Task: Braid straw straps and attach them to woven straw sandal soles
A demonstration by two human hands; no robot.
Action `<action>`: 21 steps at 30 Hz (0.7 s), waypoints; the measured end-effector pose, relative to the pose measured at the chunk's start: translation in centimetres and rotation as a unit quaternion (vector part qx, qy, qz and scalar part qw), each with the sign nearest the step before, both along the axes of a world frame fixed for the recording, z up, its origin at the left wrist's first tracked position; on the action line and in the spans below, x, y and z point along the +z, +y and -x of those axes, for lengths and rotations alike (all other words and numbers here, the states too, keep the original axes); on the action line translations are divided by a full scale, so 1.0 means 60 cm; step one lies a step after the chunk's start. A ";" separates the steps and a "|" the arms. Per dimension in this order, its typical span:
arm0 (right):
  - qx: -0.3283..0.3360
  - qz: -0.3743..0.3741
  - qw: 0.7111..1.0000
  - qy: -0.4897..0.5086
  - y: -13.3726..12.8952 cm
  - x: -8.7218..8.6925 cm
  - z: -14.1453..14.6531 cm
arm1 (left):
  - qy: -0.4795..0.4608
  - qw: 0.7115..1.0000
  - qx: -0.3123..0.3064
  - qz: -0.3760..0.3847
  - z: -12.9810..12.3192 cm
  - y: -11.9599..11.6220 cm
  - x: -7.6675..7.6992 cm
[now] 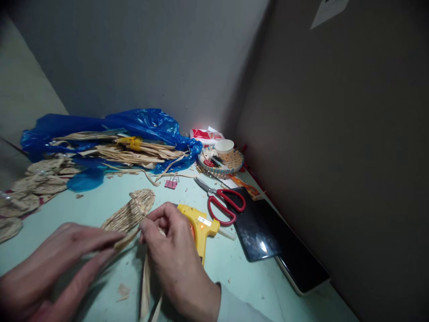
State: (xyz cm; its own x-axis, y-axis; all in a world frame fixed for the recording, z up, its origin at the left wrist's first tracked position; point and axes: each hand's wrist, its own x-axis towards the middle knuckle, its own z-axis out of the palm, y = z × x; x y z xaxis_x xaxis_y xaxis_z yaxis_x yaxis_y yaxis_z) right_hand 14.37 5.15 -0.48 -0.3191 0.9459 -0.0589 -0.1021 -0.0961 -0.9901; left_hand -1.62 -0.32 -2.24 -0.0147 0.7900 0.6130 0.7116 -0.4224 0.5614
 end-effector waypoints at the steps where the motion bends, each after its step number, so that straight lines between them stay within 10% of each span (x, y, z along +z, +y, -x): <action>1: 0.015 -0.012 1.000 -0.009 -0.003 0.003 -0.001 | -0.073 0.995 0.003 0.071 0.001 0.004 0.004; 4: 0.062 -0.041 0.997 -0.032 -0.013 0.006 -0.003 | -0.236 0.917 -0.064 0.314 0.005 0.015 0.009; 7: 0.087 -0.078 0.989 -0.090 -0.021 0.005 -0.006 | -0.319 0.854 -0.100 0.399 0.009 0.021 0.011; 14: 0.077 -0.190 0.921 -0.331 -0.020 0.018 -0.024 | -0.288 0.896 -0.013 0.338 0.002 0.015 0.038; 21: 0.090 -0.444 0.816 -0.358 -0.038 -0.025 -0.014 | -0.297 0.888 0.035 0.350 0.004 0.015 0.031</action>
